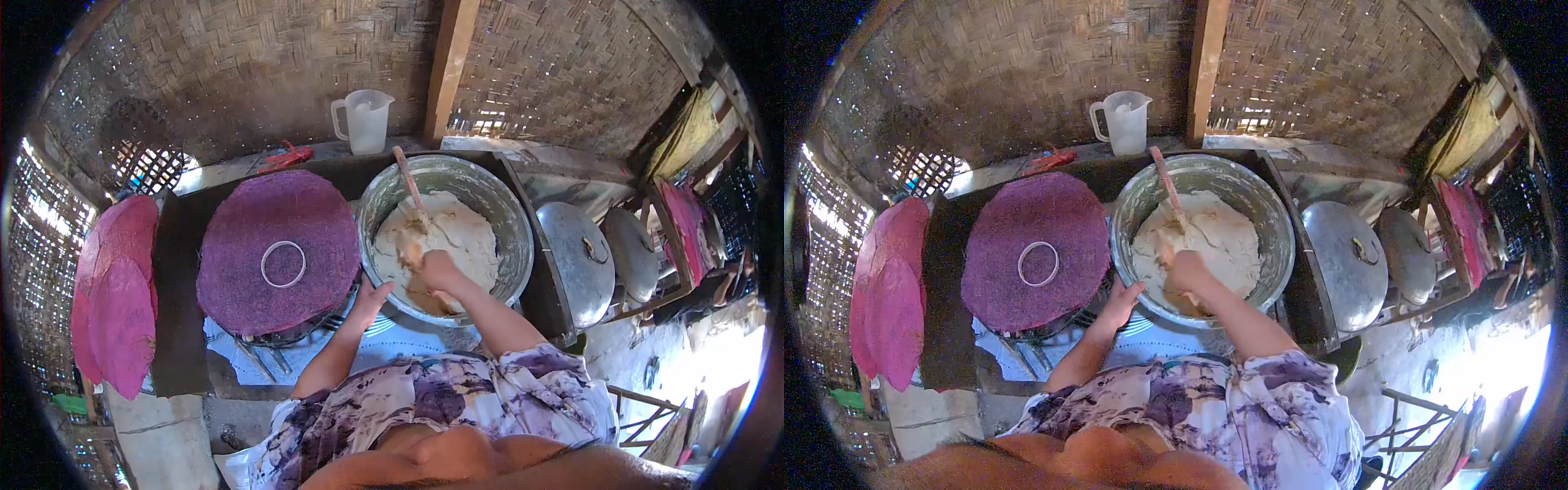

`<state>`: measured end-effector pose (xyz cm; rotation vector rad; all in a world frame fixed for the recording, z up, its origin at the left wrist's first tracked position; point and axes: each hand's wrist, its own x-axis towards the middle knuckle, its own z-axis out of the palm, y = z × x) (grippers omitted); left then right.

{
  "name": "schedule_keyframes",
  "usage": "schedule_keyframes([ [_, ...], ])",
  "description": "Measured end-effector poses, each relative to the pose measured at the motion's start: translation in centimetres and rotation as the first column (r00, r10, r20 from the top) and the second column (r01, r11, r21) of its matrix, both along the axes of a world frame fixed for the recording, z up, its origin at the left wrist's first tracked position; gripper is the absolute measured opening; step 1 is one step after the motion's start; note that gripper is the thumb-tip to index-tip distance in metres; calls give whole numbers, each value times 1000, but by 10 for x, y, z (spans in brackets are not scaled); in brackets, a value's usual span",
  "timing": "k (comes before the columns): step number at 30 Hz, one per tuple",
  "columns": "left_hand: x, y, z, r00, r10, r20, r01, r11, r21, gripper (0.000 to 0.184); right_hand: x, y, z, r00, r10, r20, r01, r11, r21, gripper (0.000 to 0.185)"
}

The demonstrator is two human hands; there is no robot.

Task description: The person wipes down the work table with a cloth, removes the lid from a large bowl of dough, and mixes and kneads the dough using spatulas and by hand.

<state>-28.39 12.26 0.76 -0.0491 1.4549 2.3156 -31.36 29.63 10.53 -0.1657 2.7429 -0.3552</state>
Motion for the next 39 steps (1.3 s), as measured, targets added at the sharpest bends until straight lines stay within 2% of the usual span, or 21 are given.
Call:
schedule_keyframes([
  [1,1,0,5,1000,-4,-10,4,1000,7,65,3,-16,11,1000,14,13,-13,999,-39,18],
  [3,0,-1,7,1000,-10,-16,10,999,35,65,1,-41,0,997,22,-68,-27,998,-60,17],
  [5,-1,-1,0,1000,-10,-8,10,996,85,65,-10,-54,-44,968,20,-250,-25,1000,-18,16],
  [8,0,-3,2,999,-22,32,25,996,-81,65,-38,-43,-20,987,143,72,-152,979,137,13],
  [9,-2,-4,-4,999,-44,2,44,998,-46,67,-47,-31,-32,954,301,6,-295,934,203,13],
  [12,-3,-4,-11,999,-42,-12,42,999,-6,70,-18,-15,20,978,208,-7,-207,974,98,14],
  [13,-2,-3,-6,999,-36,8,36,999,-13,71,-16,-7,16,943,327,63,-333,924,186,15],
  [16,-2,-3,-4,999,-45,-9,44,999,-32,71,6,-11,34,983,184,22,-183,982,-36,19],
  [17,-4,-3,-13,997,-68,-46,68,998,8,71,4,-15,24,955,280,-100,-290,952,-99,22],
  [20,-11,-7,-30,997,-81,-7,80,994,-72,70,-30,-42,-16,971,155,181,-166,985,49,23],
  [24,-4,-5,-12,995,-42,-92,47,998,49,65,-43,1,-34,983,171,66,-171,985,-10,22],
  [25,-3,-6,-11,997,-31,-65,32,999,25,62,-40,16,-40,984,174,47,-173,985,-25,23],
  [27,-4,-5,-11,1000,-1,-6,1,1000,-9,58,-23,61,-51,965,-19,261,108,938,-329,22],
  [29,0,-4,-2,1000,-16,-12,16,1000,20,61,-1,85,-35,974,85,210,-2,929,-369,22],
  [34,-2,-2,-3,1000,2,-31,-1,999,47,62,46,102,70,936,-97,338,199,939,-282,22],
  [37,1,2,7,998,58,2,-58,997,56,62,57,126,108,963,-145,225,208,935,-288,18],
  [38,4,6,8,987,137,-84,-140,990,-26,62,54,139,103,994,-106,18,107,991,-80,17],
  [39,6,9,8,963,204,-175,-224,969,-101,62,50,154,91,985,-18,-174,44,988,150,16],
])
